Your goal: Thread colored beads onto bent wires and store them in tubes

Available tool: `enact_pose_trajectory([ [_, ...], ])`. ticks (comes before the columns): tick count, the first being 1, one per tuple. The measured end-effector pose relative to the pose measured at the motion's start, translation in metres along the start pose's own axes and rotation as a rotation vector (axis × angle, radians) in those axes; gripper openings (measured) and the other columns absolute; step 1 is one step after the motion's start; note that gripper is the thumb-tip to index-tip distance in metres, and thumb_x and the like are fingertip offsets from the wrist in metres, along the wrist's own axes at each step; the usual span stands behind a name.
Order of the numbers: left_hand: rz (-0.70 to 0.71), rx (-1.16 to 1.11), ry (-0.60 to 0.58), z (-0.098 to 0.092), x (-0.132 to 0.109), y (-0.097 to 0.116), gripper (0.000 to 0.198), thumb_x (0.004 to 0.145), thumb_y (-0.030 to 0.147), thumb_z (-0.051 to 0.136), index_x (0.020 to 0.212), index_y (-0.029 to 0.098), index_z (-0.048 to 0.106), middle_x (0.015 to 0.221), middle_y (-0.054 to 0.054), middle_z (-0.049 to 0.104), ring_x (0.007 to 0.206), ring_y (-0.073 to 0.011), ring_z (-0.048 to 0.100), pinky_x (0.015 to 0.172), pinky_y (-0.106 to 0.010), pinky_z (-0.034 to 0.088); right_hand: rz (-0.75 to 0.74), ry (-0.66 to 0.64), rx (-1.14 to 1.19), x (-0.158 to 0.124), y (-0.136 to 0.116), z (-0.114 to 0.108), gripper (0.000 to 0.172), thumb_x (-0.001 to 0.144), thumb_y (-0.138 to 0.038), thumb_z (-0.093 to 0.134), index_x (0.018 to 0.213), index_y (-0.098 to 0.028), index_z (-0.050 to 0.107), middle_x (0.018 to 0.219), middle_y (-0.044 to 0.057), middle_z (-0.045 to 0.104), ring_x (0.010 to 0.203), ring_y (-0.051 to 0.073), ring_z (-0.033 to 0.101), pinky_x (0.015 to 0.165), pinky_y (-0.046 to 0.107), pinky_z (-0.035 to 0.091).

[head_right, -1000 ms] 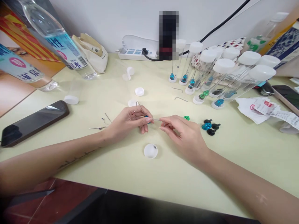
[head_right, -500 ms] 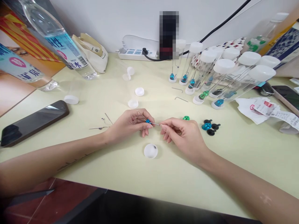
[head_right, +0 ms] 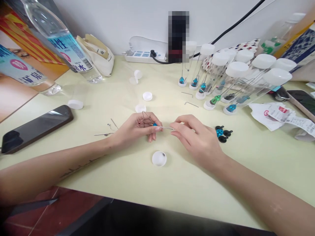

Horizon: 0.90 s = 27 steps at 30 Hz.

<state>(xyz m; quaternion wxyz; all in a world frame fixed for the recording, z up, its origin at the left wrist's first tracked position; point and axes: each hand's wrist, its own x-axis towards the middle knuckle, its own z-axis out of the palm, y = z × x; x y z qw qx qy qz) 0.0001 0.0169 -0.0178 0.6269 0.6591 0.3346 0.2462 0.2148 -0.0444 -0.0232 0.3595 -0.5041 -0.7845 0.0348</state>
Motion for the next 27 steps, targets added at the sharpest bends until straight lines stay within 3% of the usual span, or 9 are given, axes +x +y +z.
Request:
enact_pose_trajectory([
  [5,0.006,-0.064,0.004,0.001,0.0,0.002,0.01,0.084,0.021,0.063,0.085,0.012,0.059,0.06,0.0,0.062,0.052,-0.0078,0.058,0.054,-0.02,0.048,-0.266,-0.02,-0.205,0.002,0.006,-0.009,0.012,0.087,-0.02,0.058,0.09,-0.028,0.067,0.095,0.003,0.072,0.078,0.021,0.067,0.071,0.034,0.054],
  [10,-0.005,-0.085,-0.003,0.001,-0.001,0.003,0.014,0.082,0.024,0.066,0.085,0.012,0.059,0.06,0.001,0.061,0.052,-0.0081,0.058,0.054,-0.021,0.048,-0.411,0.008,-0.271,-0.001,0.012,-0.008,0.017,0.085,-0.014,0.06,0.095,-0.027,0.066,0.096,0.003,0.072,0.082,0.022,0.067,0.073,0.034,0.054],
  [19,-0.002,-0.1,-0.02,0.0,0.0,0.0,0.015,0.082,0.025,0.066,0.087,0.012,0.06,0.061,0.001,0.061,0.054,-0.0086,0.059,0.054,-0.022,0.049,-0.371,-0.018,-0.329,-0.001,0.012,-0.008,0.015,0.088,-0.018,0.057,0.095,-0.026,0.067,0.096,0.004,0.072,0.083,0.022,0.068,0.073,0.033,0.054],
  [23,-0.007,-0.117,-0.032,0.0,0.0,0.0,0.012,0.081,0.021,0.066,0.087,0.012,0.06,0.062,0.001,0.061,0.054,-0.0082,0.059,0.055,-0.021,0.049,-0.433,-0.007,-0.263,0.001,0.01,-0.009,0.016,0.085,-0.013,0.059,0.093,-0.025,0.066,0.093,0.004,0.072,0.082,0.021,0.067,0.073,0.033,0.053],
  [27,-0.018,-0.127,-0.028,0.001,0.0,0.0,0.011,0.08,0.019,0.066,0.086,0.012,0.06,0.062,0.001,0.062,0.053,-0.0077,0.058,0.054,-0.021,0.049,-0.366,-0.049,-0.19,-0.001,0.014,-0.008,0.016,0.086,-0.016,0.058,0.094,-0.026,0.066,0.093,0.004,0.072,0.08,0.021,0.067,0.07,0.034,0.052],
])
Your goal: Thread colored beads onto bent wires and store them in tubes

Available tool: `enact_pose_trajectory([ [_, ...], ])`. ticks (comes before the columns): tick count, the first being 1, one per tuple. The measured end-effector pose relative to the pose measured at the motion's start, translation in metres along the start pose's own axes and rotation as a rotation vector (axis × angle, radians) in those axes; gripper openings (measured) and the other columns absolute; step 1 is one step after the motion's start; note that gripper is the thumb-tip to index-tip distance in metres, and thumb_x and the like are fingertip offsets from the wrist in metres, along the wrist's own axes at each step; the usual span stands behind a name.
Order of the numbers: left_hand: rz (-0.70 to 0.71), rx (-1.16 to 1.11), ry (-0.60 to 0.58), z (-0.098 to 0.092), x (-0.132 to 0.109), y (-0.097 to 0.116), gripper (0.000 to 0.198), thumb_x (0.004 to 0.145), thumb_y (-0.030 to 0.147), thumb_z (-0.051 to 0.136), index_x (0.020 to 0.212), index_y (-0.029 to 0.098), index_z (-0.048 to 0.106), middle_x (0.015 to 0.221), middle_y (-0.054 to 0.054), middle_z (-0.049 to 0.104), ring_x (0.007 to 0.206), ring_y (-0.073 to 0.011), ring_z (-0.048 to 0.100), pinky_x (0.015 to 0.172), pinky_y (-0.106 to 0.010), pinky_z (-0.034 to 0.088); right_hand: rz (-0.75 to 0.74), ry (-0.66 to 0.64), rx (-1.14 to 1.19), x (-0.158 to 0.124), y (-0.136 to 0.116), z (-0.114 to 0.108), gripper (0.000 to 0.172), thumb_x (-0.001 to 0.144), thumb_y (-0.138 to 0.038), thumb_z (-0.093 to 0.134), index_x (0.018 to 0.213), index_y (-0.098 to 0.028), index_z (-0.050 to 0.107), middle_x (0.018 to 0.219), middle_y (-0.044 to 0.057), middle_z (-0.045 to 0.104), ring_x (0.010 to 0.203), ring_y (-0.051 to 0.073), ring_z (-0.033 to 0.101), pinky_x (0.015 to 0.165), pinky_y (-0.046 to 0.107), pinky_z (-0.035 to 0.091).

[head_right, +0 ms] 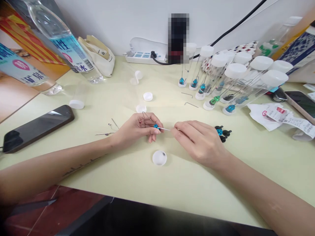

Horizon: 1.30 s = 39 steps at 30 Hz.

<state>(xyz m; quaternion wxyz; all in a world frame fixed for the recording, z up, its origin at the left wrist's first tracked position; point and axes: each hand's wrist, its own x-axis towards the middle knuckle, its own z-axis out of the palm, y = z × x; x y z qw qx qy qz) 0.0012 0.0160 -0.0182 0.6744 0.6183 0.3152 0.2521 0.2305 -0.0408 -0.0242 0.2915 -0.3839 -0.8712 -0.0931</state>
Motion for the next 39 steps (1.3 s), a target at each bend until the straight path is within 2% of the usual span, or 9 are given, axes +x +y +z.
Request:
enact_pose_trajectory([
  [6,0.026,0.05,0.021,0.0,-0.001,-0.003,0.008,0.081,0.017,0.064,0.087,0.013,0.061,0.061,0.001,0.061,0.054,-0.0095,0.06,0.054,-0.023,0.051,0.11,-0.006,0.015,-0.002,-0.003,0.004,0.016,0.088,-0.018,0.056,0.092,-0.028,0.068,0.088,0.003,0.072,0.07,0.017,0.065,0.061,0.03,0.051],
  [10,0.051,0.091,0.036,0.0,-0.002,-0.005,0.006,0.082,0.017,0.063,0.087,0.013,0.062,0.064,0.0,0.062,0.054,-0.0095,0.06,0.054,-0.023,0.052,0.218,0.03,0.18,0.006,-0.01,0.004,0.017,0.088,-0.015,0.056,0.084,-0.025,0.068,0.079,0.002,0.07,0.065,0.014,0.064,0.056,0.026,0.048],
  [14,0.077,0.147,0.053,0.001,-0.002,-0.004,0.005,0.082,0.017,0.062,0.086,0.014,0.061,0.062,0.001,0.061,0.052,-0.0093,0.06,0.054,-0.023,0.052,0.448,-0.039,0.456,0.012,-0.013,0.003,0.015,0.087,-0.017,0.058,0.079,-0.022,0.068,0.073,0.001,0.068,0.064,0.015,0.062,0.059,0.028,0.048],
  [18,0.083,0.216,0.07,0.003,-0.004,-0.002,0.005,0.082,0.017,0.063,0.085,0.014,0.061,0.058,0.003,0.059,0.05,-0.009,0.059,0.053,-0.022,0.051,0.757,-0.157,0.74,0.014,-0.014,0.004,0.013,0.085,-0.031,0.062,0.08,-0.021,0.069,0.067,0.0,0.066,0.06,0.014,0.061,0.057,0.027,0.05],
  [22,0.087,0.245,0.084,0.004,-0.005,-0.001,0.008,0.083,0.021,0.064,0.085,0.014,0.061,0.057,0.003,0.058,0.05,-0.0086,0.058,0.054,-0.022,0.051,0.866,-0.18,0.931,0.014,-0.016,0.006,0.019,0.083,-0.038,0.064,0.089,-0.02,0.068,0.065,0.001,0.067,0.058,0.013,0.061,0.055,0.026,0.052],
  [26,0.07,0.205,0.082,0.003,-0.004,-0.001,0.009,0.085,0.022,0.061,0.083,0.013,0.06,0.058,0.002,0.058,0.05,-0.0083,0.058,0.051,-0.02,0.051,0.794,-0.144,0.859,0.011,-0.015,0.008,0.023,0.084,-0.038,0.063,0.097,-0.019,0.065,0.072,0.002,0.069,0.064,0.015,0.065,0.059,0.028,0.055],
  [30,0.064,0.145,0.098,0.001,-0.001,-0.003,0.007,0.085,0.019,0.059,0.083,0.013,0.06,0.062,0.001,0.06,0.05,-0.0074,0.059,0.051,-0.019,0.051,0.47,-0.038,0.489,0.008,-0.012,0.01,0.018,0.083,-0.025,0.066,0.099,-0.02,0.065,0.083,0.003,0.069,0.073,0.015,0.066,0.07,0.028,0.054],
  [34,0.064,0.114,0.102,-0.001,0.0,-0.004,0.008,0.085,0.021,0.06,0.084,0.013,0.06,0.062,0.001,0.061,0.052,-0.0078,0.059,0.051,-0.019,0.051,0.196,0.032,0.245,0.007,-0.01,0.009,0.015,0.087,-0.017,0.061,0.1,-0.02,0.065,0.084,0.004,0.069,0.073,0.014,0.065,0.065,0.025,0.052],
  [39,0.061,0.153,0.089,-0.002,0.0,-0.006,0.009,0.084,0.021,0.062,0.085,0.013,0.06,0.057,0.002,0.059,0.051,-0.0079,0.059,0.052,-0.02,0.051,0.136,0.068,0.166,0.007,-0.01,0.011,0.011,0.087,-0.017,0.061,0.095,-0.021,0.067,0.085,0.003,0.072,0.071,0.014,0.067,0.062,0.024,0.052],
])
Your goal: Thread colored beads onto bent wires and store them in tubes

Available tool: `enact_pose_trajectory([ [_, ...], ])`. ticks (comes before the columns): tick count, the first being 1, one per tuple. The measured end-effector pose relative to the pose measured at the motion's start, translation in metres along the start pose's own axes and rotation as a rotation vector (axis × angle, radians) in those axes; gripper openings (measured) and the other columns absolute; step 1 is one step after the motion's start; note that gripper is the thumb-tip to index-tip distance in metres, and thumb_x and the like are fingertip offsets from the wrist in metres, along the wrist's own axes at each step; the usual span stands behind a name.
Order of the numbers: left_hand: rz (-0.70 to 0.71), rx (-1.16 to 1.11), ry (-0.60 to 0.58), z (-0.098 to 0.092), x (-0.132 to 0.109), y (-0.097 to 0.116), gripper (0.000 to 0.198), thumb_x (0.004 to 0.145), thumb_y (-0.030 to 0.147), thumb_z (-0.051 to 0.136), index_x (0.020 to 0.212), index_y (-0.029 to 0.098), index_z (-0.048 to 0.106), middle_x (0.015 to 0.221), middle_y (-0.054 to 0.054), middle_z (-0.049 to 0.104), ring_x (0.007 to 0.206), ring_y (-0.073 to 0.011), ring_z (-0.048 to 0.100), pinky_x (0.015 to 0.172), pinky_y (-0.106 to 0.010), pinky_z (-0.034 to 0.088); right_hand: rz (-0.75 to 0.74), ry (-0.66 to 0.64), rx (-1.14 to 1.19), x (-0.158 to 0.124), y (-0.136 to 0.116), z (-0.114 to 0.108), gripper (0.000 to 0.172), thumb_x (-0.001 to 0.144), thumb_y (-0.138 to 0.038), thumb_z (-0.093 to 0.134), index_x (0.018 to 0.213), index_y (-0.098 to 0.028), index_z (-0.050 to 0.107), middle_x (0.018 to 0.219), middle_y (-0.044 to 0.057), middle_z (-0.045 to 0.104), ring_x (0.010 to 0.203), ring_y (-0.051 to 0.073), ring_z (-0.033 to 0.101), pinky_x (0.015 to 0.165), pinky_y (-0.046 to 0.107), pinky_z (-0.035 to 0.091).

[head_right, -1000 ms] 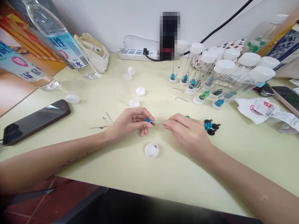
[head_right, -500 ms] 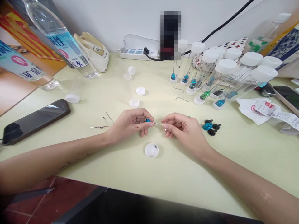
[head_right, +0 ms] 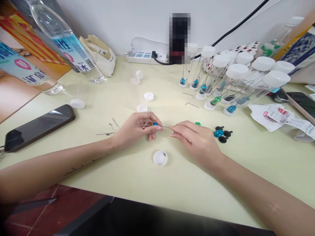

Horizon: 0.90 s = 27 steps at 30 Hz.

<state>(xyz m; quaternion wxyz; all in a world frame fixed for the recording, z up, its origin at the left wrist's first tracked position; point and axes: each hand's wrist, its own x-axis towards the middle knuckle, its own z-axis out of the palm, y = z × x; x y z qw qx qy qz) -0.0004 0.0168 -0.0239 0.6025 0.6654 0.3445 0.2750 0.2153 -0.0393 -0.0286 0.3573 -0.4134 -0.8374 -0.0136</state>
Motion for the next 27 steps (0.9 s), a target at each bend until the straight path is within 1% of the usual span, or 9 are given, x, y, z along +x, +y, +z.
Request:
enact_pose_trajectory([
  [4,0.001,0.025,-0.002,0.0,0.0,0.001,0.008,0.083,0.019,0.063,0.086,0.013,0.06,0.057,0.002,0.059,0.05,-0.0082,0.059,0.052,-0.02,0.051,0.038,0.011,0.097,0.0,-0.001,0.0,0.011,0.086,-0.014,0.062,0.091,-0.021,0.068,0.082,0.003,0.072,0.07,0.014,0.067,0.061,0.024,0.053],
  [9,-0.006,0.026,-0.023,0.002,0.0,0.002,0.006,0.083,0.018,0.063,0.085,0.013,0.06,0.06,0.002,0.059,0.051,-0.0081,0.06,0.052,-0.02,0.052,0.138,-0.01,0.227,0.0,-0.004,-0.003,0.016,0.086,-0.009,0.059,0.09,-0.02,0.069,0.07,-0.001,0.07,0.062,0.01,0.066,0.057,0.02,0.052],
  [13,0.006,0.031,-0.04,0.003,-0.002,0.005,0.006,0.083,0.017,0.063,0.085,0.012,0.06,0.06,0.003,0.059,0.05,-0.0072,0.058,0.052,-0.02,0.05,0.195,-0.018,0.246,0.0,-0.006,-0.002,0.016,0.087,-0.009,0.058,0.091,-0.02,0.069,0.065,-0.003,0.069,0.057,0.009,0.065,0.057,0.019,0.053],
  [15,0.008,0.038,-0.047,0.003,-0.002,0.006,0.006,0.084,0.018,0.062,0.085,0.013,0.061,0.058,0.003,0.058,0.05,-0.0071,0.058,0.052,-0.02,0.05,0.197,-0.018,0.221,0.0,-0.006,-0.001,0.016,0.087,-0.009,0.058,0.093,-0.019,0.068,0.064,-0.003,0.068,0.055,0.008,0.064,0.057,0.018,0.052],
  [17,0.007,0.035,-0.048,0.002,-0.002,0.007,0.007,0.084,0.02,0.062,0.085,0.013,0.061,0.057,0.003,0.058,0.05,-0.0074,0.058,0.052,-0.02,0.05,0.153,-0.024,0.154,0.0,-0.005,0.0,0.013,0.087,-0.012,0.059,0.095,-0.019,0.067,0.067,-0.002,0.068,0.058,0.009,0.064,0.058,0.019,0.052],
  [20,-0.001,0.002,-0.041,0.001,-0.001,0.006,0.008,0.085,0.021,0.061,0.085,0.013,0.06,0.056,0.002,0.059,0.049,-0.0077,0.058,0.051,-0.02,0.049,0.026,-0.038,-0.043,-0.001,-0.001,-0.001,0.012,0.088,-0.018,0.06,0.099,-0.019,0.065,0.087,0.005,0.069,0.069,0.013,0.065,0.059,0.023,0.051],
  [22,-0.009,-0.031,-0.036,0.0,-0.001,0.006,0.008,0.085,0.021,0.06,0.084,0.013,0.06,0.057,0.002,0.059,0.049,-0.0076,0.057,0.05,-0.02,0.049,-0.044,-0.02,-0.185,-0.003,0.001,-0.002,0.013,0.088,-0.018,0.059,0.1,-0.021,0.065,0.099,0.007,0.067,0.075,0.015,0.065,0.061,0.025,0.051],
  [24,-0.021,-0.057,-0.038,0.0,-0.001,0.005,0.01,0.084,0.022,0.062,0.084,0.013,0.059,0.058,0.002,0.06,0.049,-0.0077,0.057,0.05,-0.02,0.049,-0.106,-0.015,-0.268,-0.005,0.003,-0.004,0.014,0.088,-0.015,0.057,0.098,-0.022,0.065,0.101,0.007,0.067,0.08,0.016,0.065,0.067,0.027,0.052],
  [27,-0.034,-0.072,-0.043,0.0,-0.001,0.006,0.013,0.082,0.024,0.065,0.084,0.013,0.06,0.058,0.002,0.06,0.05,-0.008,0.058,0.051,-0.02,0.049,-0.196,-0.027,-0.291,-0.006,0.005,-0.005,0.015,0.086,-0.011,0.057,0.095,-0.02,0.066,0.095,0.006,0.068,0.083,0.018,0.064,0.073,0.029,0.052],
])
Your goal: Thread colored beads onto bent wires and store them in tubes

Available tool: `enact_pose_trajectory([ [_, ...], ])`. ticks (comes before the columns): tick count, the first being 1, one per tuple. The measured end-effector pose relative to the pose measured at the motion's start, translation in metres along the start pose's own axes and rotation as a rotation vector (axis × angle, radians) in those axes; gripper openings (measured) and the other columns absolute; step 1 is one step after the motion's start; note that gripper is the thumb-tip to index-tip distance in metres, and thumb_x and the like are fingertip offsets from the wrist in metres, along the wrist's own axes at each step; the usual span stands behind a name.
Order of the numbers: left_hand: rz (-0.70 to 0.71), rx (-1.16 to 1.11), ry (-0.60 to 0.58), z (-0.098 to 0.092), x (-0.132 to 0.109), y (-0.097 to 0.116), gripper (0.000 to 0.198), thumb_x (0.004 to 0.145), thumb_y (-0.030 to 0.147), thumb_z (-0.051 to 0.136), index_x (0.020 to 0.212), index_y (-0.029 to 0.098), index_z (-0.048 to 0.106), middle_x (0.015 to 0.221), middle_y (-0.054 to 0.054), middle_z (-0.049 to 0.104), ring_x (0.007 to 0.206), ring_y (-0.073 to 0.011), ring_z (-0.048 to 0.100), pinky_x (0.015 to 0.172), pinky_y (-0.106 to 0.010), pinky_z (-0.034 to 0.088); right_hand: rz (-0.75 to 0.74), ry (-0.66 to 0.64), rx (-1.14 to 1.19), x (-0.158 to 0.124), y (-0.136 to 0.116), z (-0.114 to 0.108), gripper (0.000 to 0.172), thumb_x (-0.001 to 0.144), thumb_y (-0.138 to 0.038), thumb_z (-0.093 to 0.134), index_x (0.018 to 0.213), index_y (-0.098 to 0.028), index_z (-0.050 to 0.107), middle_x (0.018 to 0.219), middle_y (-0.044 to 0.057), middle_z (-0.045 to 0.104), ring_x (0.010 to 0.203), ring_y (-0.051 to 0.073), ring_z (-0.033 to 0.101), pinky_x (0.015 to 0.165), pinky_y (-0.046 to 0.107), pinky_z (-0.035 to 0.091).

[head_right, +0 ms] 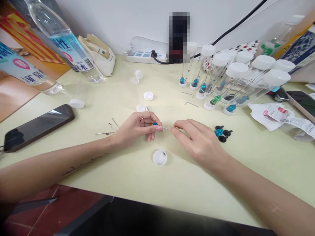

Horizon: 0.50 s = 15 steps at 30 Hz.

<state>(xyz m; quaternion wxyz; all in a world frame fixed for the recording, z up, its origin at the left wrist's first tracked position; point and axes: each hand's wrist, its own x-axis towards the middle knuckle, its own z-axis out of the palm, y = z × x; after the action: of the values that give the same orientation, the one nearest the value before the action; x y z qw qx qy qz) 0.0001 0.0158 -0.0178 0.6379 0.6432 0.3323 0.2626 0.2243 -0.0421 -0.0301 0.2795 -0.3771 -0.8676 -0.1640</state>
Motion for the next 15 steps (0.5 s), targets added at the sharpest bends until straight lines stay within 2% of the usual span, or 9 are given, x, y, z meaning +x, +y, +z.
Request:
enact_pose_trajectory([
  [9,-0.027,0.024,0.009,0.0031,-0.001,0.0037,0.006,0.081,0.015,0.065,0.084,0.012,0.061,0.058,0.003,0.059,0.049,-0.0074,0.058,0.052,-0.02,0.05,-0.045,0.02,-0.055,-0.0011,0.0002,0.001,0.019,0.084,-0.005,0.058,0.097,-0.017,0.064,0.089,0.005,0.07,0.075,0.015,0.064,0.064,0.025,0.05],
  [15,-0.014,0.046,-0.001,0.0045,-0.0019,0.0006,0.006,0.08,0.015,0.065,0.084,0.013,0.061,0.058,0.003,0.059,0.049,-0.007,0.057,0.052,-0.02,0.05,0.09,-0.031,0.102,0.0032,-0.0068,0.0029,0.021,0.088,-0.006,0.051,0.094,-0.021,0.064,0.083,0.0,0.073,0.068,0.012,0.066,0.058,0.024,0.05],
])
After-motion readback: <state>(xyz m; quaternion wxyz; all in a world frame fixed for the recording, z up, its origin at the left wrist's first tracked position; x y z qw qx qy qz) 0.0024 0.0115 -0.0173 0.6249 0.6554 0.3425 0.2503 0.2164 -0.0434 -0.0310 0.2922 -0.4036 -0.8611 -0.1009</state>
